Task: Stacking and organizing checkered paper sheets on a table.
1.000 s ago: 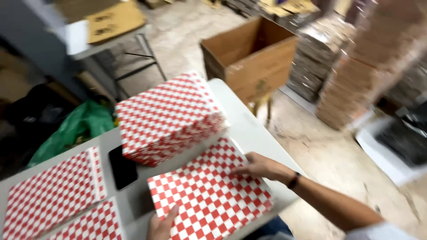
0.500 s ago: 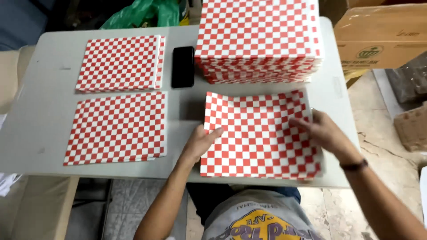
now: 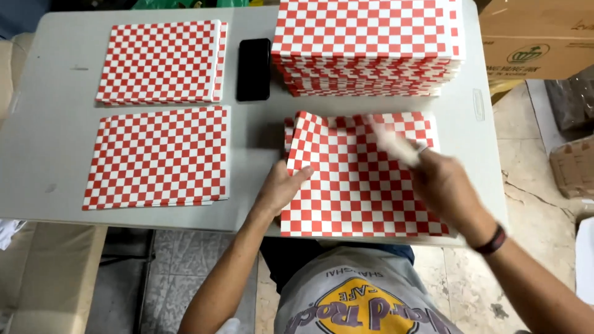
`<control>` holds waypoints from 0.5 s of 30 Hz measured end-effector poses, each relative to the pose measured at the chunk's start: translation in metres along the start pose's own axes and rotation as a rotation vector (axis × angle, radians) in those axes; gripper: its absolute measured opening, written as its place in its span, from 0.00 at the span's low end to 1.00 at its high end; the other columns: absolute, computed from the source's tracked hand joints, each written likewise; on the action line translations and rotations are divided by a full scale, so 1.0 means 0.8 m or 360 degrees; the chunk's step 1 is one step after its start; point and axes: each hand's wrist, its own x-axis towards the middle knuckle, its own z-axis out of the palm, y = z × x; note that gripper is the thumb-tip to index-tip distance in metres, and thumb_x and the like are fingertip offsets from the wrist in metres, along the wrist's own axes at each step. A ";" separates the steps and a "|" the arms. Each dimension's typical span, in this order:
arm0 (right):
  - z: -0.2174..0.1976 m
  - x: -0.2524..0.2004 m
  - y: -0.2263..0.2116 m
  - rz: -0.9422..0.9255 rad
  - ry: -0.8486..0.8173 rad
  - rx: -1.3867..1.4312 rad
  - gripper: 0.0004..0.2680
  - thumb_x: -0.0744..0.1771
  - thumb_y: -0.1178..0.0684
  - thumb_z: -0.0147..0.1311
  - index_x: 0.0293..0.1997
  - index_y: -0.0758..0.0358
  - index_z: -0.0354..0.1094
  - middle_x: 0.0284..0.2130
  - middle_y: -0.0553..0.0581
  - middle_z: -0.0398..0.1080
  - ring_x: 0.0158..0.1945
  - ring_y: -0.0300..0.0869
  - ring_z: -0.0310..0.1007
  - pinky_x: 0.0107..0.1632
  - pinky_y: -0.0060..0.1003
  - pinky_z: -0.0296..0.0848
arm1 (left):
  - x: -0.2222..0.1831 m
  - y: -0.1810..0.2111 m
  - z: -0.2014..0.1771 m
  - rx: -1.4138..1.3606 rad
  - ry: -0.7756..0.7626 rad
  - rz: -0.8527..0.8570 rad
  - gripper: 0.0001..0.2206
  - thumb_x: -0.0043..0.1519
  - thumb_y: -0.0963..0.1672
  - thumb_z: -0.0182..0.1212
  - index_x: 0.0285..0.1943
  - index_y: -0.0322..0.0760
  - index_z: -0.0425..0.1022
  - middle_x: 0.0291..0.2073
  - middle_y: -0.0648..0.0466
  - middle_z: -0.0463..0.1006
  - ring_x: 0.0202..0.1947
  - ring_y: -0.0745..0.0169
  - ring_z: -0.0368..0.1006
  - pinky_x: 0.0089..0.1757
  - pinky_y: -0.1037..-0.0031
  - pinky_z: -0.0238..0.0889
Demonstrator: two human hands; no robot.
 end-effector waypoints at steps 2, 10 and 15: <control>0.011 -0.028 -0.015 -0.0348 -0.0008 -0.0361 0.13 0.64 0.55 0.55 0.54 0.53 0.70 0.43 0.63 0.73 0.43 0.60 0.77 0.36 0.53 0.78 | 0.008 -0.020 0.002 0.0024 -0.0011 0.0006 0.10 0.59 0.45 0.66 0.39 0.30 0.80 0.26 0.45 0.83 0.29 0.57 0.81 0.33 0.64 0.72; -0.017 0.021 0.003 0.0332 -0.0316 0.0333 0.15 0.67 0.40 0.57 0.43 0.64 0.76 0.31 0.70 0.78 0.41 0.63 0.79 0.44 0.58 0.74 | 0.013 -0.030 -0.002 -0.0055 -0.0040 -0.0013 0.14 0.63 0.46 0.61 0.48 0.28 0.79 0.34 0.39 0.84 0.35 0.51 0.83 0.33 0.57 0.76; -0.052 -0.024 -0.061 0.0045 -0.0234 0.0238 0.13 0.61 0.63 0.53 0.50 0.66 0.70 0.32 0.78 0.76 0.35 0.72 0.77 0.34 0.65 0.74 | -0.063 0.030 0.019 0.0815 -0.0258 0.0848 0.30 0.64 0.33 0.48 0.79 0.35 0.53 0.52 0.26 0.75 0.43 0.28 0.78 0.44 0.47 0.75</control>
